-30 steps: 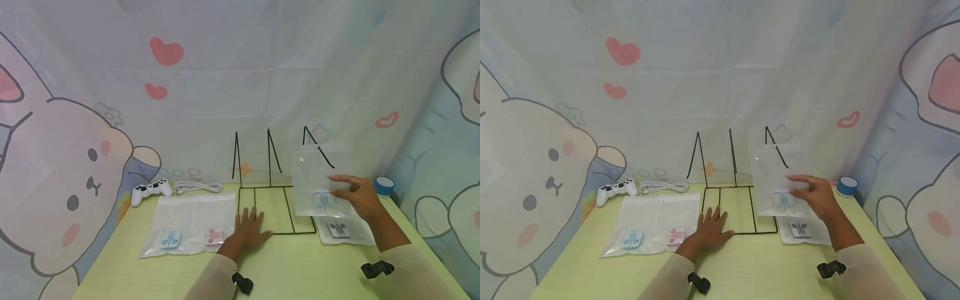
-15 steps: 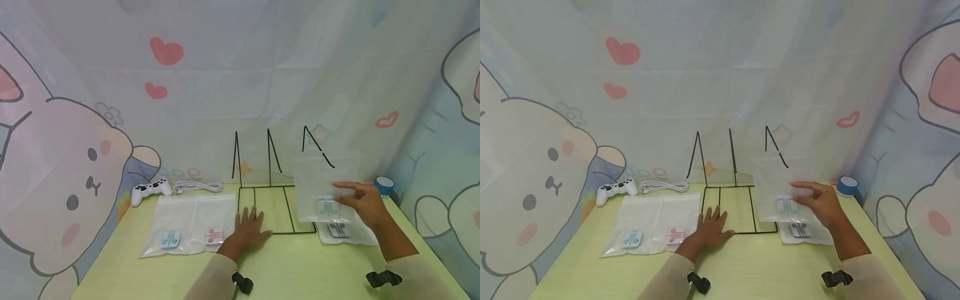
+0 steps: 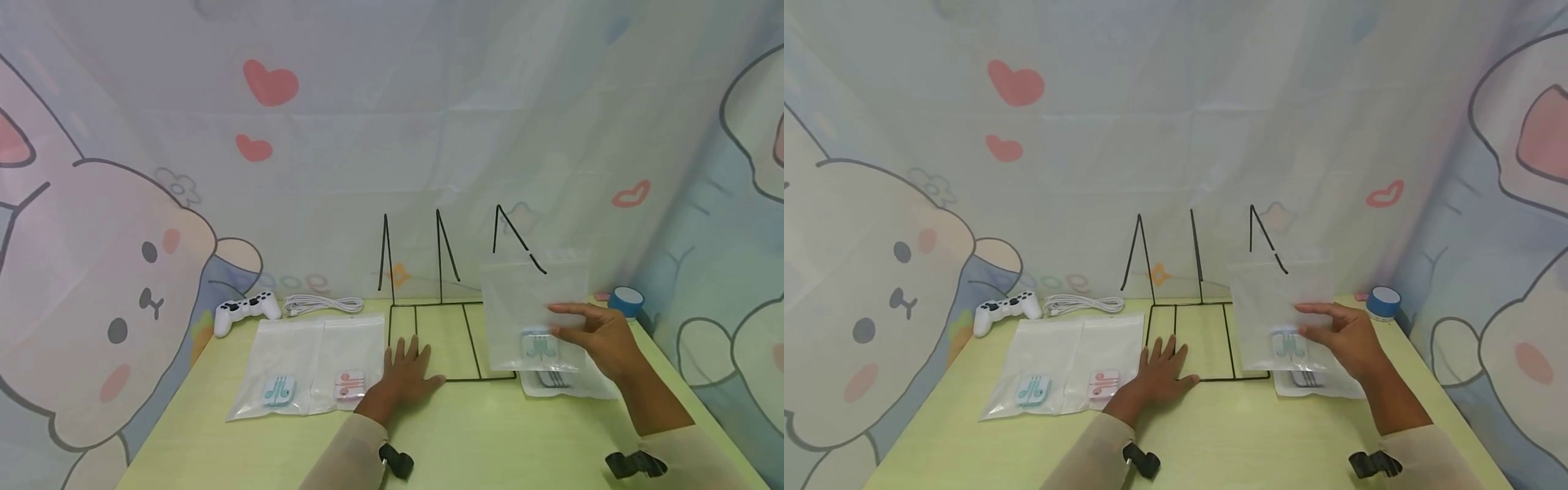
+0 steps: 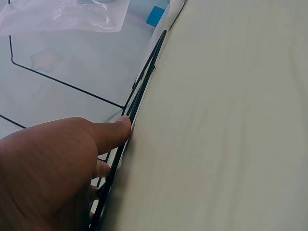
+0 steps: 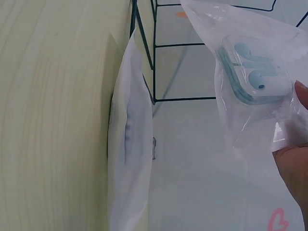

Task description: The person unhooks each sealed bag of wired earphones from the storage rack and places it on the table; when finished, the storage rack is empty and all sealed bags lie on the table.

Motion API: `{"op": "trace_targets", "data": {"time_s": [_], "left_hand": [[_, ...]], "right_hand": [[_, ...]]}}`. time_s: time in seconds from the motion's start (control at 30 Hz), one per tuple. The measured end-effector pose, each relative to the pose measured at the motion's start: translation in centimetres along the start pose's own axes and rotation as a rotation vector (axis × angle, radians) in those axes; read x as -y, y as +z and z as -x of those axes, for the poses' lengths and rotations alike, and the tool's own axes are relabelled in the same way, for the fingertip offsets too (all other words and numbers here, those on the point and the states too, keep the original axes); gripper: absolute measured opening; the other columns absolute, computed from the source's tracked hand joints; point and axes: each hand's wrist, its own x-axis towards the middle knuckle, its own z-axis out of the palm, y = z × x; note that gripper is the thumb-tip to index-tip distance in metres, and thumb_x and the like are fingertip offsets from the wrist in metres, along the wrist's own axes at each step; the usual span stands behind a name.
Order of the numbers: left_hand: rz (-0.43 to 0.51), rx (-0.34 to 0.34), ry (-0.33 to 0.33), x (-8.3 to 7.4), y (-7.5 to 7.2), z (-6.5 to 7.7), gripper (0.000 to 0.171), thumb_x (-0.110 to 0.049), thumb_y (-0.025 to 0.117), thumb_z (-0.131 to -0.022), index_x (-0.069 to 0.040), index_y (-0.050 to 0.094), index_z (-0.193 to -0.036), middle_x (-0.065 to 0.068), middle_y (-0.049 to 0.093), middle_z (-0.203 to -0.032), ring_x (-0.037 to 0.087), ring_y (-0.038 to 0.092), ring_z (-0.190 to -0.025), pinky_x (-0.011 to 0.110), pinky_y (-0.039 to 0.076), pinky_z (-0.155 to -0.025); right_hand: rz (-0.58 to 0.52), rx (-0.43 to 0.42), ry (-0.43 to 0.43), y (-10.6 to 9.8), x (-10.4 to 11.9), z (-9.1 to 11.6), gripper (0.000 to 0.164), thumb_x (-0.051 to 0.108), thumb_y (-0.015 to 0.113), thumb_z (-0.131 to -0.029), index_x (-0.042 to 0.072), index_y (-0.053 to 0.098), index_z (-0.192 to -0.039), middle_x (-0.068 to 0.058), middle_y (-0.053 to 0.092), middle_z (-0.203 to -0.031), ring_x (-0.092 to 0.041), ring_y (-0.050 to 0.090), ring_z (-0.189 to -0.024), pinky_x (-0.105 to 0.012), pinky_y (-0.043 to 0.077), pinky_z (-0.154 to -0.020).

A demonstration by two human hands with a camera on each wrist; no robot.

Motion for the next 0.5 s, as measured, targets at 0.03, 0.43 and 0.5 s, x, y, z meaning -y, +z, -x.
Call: {"op": "trace_targets", "data": {"time_s": [0.03, 0.43, 0.5], "left_hand": [[0.000, -0.001, 0.001, 0.0, 0.0, 0.0, 0.078, -0.064, 0.041, -0.097, -0.017, 0.028, -0.158, 0.013, 0.012, -0.168, 0.041, 0.004, -0.155, 0.063, 0.005, -0.121], [-0.001, 0.000, 0.003, 0.0, -0.1, 0.1, 0.078, -0.065, 0.040, -0.097, -0.018, 0.028, -0.158, 0.013, 0.011, -0.168, 0.041, 0.004, -0.155, 0.063, 0.005, -0.121], [0.000, 0.000, 0.003, 0.0, -0.1, 0.1, 0.078, -0.065, 0.040, -0.097, -0.018, 0.027, -0.158, 0.013, 0.011, -0.168, 0.041, 0.003, -0.155, 0.063, 0.004, -0.121]], "right_hand": [[-0.001, 0.002, 0.000, -0.1, 0.0, 0.1, 0.047, 0.026, 0.083, -0.080, 0.013, 0.071, -0.124, 0.013, 0.030, -0.049, -0.012, 0.033, -0.048, -0.034, 0.035, -0.047], [0.020, 0.025, -0.047, -1.4, 0.2, 1.1, 0.044, 0.021, 0.082, -0.082, 0.011, 0.071, -0.123, 0.011, 0.031, -0.046, -0.016, 0.029, -0.043, -0.034, 0.035, -0.044], [0.013, 0.031, -0.062, -1.6, 0.1, 1.2, 0.044, 0.019, 0.081, -0.082, 0.010, 0.071, -0.123, 0.007, 0.034, -0.044, -0.016, 0.030, -0.042, -0.034, 0.036, -0.044]]}}
